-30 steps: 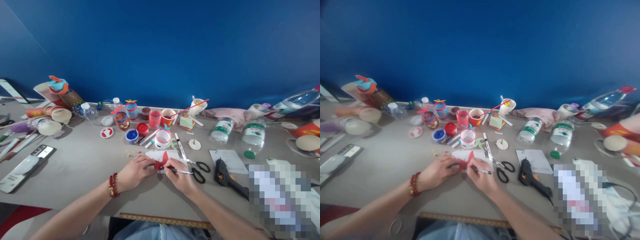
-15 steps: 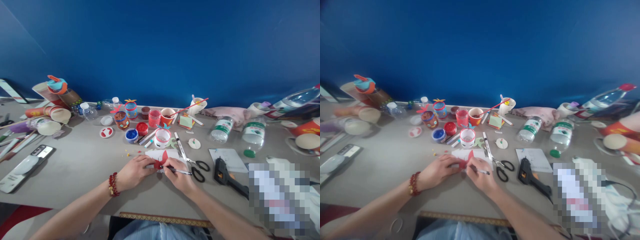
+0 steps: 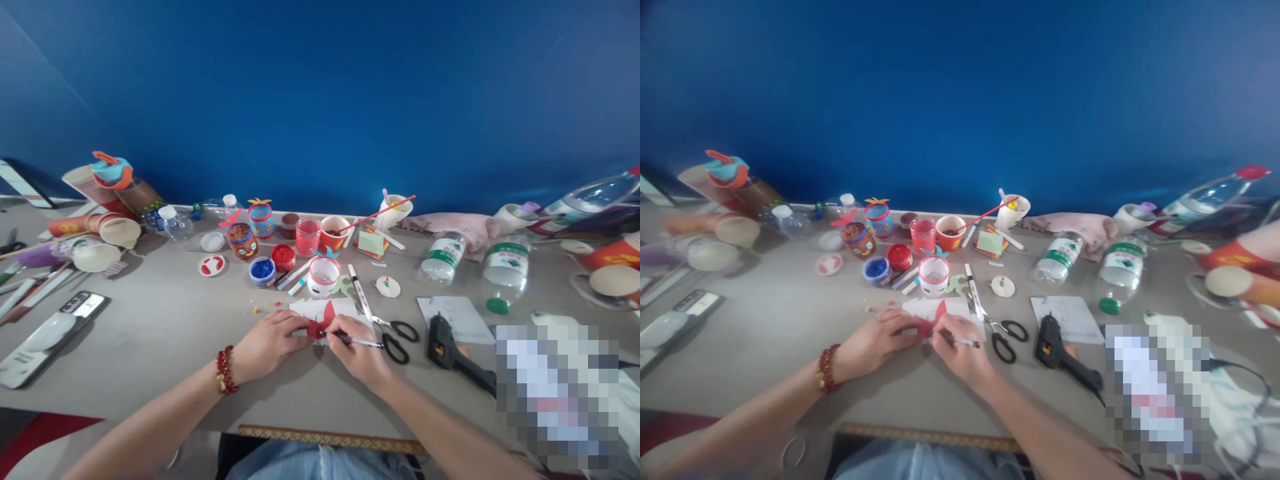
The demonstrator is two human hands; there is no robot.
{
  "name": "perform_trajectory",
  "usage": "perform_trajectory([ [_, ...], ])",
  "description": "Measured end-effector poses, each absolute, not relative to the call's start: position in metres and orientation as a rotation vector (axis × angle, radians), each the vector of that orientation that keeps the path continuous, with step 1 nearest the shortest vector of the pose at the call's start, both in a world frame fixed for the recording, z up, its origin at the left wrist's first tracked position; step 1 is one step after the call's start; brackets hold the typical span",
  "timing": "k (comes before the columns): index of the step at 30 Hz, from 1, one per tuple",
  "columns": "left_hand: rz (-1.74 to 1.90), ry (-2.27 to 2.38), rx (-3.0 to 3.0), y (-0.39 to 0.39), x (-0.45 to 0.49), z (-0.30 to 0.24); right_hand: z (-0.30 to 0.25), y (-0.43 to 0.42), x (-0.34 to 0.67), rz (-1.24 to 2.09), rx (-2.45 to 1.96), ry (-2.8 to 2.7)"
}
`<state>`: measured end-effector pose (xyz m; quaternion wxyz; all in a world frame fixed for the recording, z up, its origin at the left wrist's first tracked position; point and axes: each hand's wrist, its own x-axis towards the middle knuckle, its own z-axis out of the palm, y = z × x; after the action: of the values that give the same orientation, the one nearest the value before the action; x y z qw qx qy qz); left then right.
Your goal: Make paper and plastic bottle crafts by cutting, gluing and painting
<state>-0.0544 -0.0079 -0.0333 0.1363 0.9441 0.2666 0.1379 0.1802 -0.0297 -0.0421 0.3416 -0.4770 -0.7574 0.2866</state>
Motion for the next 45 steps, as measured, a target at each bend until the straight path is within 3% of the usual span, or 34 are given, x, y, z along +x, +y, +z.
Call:
perform_trajectory([
  [45,0.323,0.785,2.769,-0.0087,-0.0526,-0.0289,-0.0471,-0.0266,0.1818,0.766,-1.194,-1.935],
])
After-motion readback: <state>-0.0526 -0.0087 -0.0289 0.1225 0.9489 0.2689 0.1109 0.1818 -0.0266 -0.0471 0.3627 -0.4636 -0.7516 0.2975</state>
